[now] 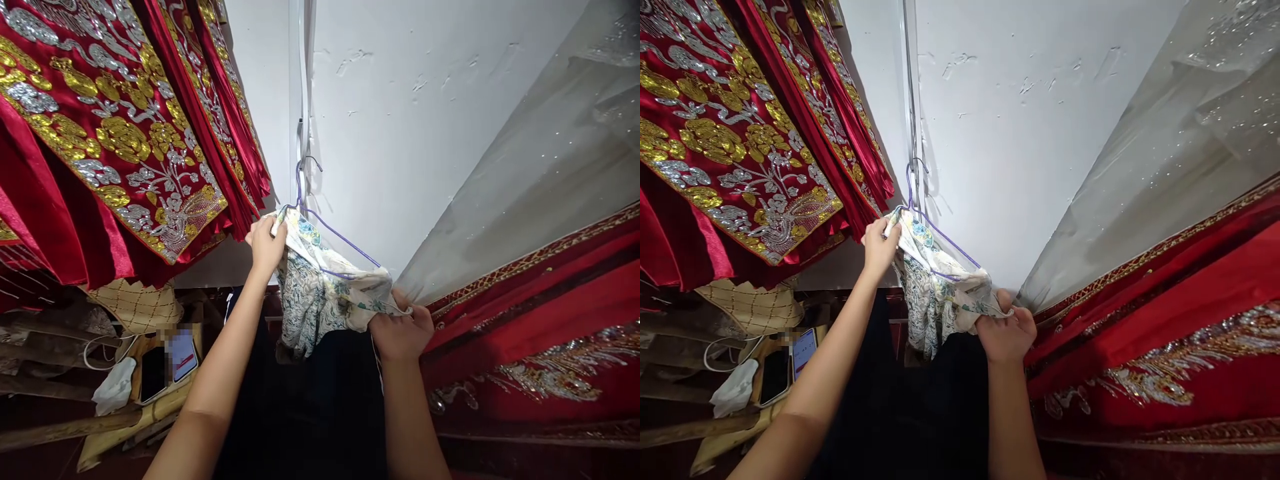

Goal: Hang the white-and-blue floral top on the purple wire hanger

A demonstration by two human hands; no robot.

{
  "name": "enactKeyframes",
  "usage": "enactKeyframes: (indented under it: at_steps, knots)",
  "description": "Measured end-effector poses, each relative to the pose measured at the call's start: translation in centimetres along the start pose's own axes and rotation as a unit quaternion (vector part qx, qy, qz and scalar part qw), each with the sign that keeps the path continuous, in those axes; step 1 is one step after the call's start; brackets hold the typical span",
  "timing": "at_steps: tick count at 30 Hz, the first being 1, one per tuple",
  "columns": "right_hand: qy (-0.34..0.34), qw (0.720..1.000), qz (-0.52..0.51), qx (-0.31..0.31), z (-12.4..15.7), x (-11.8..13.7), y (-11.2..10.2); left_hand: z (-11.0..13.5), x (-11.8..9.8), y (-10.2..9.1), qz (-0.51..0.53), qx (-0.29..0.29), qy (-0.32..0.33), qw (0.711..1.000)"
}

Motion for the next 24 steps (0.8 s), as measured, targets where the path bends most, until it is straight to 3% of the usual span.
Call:
enactKeyframes:
  at_steps: [3, 5, 8, 11, 14, 18, 21, 22, 24]
  knots:
    - [0.075, 0.988, -0.098, -0.091, -0.1, -1.5, -1.4, -1.0, 0.8, -1.4, -0.056, -0.042, 0.010, 0.998]
    - [0.102, 0.974, -0.146, -0.142, 0.0, -2.9, -2.0, -1.7, 1.7, -2.2, -0.021, -0.041, 0.003, 0.999]
    - [0.112, 0.972, -0.155, -0.138, 0.1, -4.8, -2.0, -2.5, 4.0, -3.2, 0.150, -0.022, -0.111, 0.982]
    - [0.129, 0.983, -0.090, -0.095, 0.1, -6.4, -1.2, -1.8, 6.5, -4.2, 0.279, -0.020, -0.251, 0.927]
    - [0.159, 0.985, -0.005, -0.069, 0.3, -7.7, -0.1, 1.3, 8.0, -5.4, 0.320, -0.039, -0.307, 0.895]
    - [0.158, 0.978, 0.136, -0.021, 1.1, -8.7, 1.1, 7.8, 8.3, -6.3, 0.387, -0.053, -0.360, 0.847]
    - [0.139, 0.963, 0.228, 0.029, 1.8, -9.0, 2.3, 11.8, 7.0, -6.0, 0.503, -0.072, -0.442, 0.740]
    - [0.137, 0.957, 0.249, 0.052, 2.1, -9.1, 2.9, 12.6, 6.1, -5.8, 0.518, -0.064, -0.455, 0.722]
    - [0.132, 0.948, 0.274, 0.096, 2.8, -9.4, 4.3, 13.4, 3.7, -5.6, 0.517, -0.021, -0.447, 0.730]
Point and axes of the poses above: each hand's wrist, its own z-axis away from the middle knuckle, its own y-axis out of the palm, x = y × z, the point moved 1 cm from there along -z, towards the middle knuckle, and after that the axes turned 1 degree about -y, right-handed, at the moved point
